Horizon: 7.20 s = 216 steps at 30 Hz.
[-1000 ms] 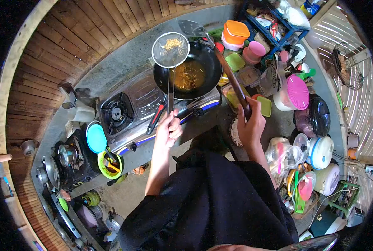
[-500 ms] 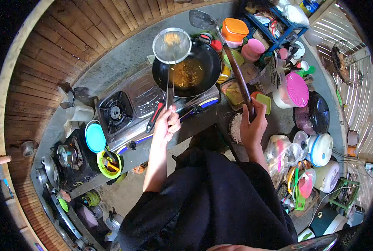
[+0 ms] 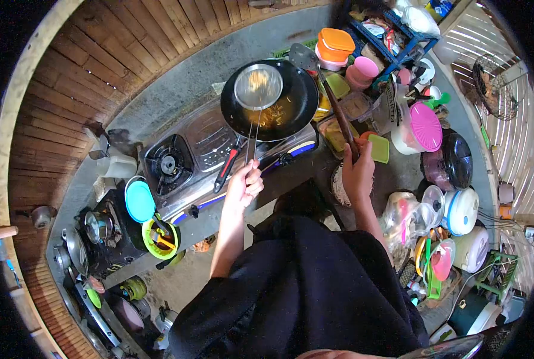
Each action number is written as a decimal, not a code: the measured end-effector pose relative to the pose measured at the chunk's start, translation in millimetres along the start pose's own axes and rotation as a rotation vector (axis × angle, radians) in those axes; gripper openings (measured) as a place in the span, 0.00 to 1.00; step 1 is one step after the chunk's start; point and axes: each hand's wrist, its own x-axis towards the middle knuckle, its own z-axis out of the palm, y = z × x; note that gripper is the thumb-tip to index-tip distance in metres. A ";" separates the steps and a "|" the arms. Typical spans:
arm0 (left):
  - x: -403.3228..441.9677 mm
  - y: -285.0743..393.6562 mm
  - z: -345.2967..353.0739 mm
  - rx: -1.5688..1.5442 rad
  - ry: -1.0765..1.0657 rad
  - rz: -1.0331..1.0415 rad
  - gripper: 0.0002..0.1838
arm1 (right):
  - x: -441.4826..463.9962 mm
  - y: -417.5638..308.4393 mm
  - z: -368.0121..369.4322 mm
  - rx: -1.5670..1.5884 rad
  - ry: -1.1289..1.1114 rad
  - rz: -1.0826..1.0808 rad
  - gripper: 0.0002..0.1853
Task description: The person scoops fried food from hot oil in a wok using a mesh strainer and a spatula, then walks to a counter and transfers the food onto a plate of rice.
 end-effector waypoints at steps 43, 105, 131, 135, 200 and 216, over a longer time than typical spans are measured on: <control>-10.8 31.1 -2.1 0.076 -0.041 0.041 0.09 | -53.5 11.4 11.0 -0.044 -0.236 -0.163 0.13; -3.7 0.4 42.0 -0.005 -0.126 -0.002 0.07 | -49.0 6.2 32.3 -0.110 -0.286 -0.103 0.13; 1.1 -12.2 63.7 0.055 -0.103 0.118 0.07 | -62.0 -12.5 30.8 -0.151 -0.187 -0.255 0.12; -2.1 -12.6 62.0 0.059 -0.117 0.103 0.07 | -60.7 -12.0 30.8 -0.171 -0.162 -0.292 0.12; -46.4 -126.4 116.0 0.562 -0.486 -0.778 0.06 | -249.2 45.4 -178.8 0.440 0.444 0.671 0.07; -154.1 -285.9 126.6 0.713 -0.838 -1.463 0.06 | -551.5 -12.9 -228.8 0.326 1.113 0.884 0.07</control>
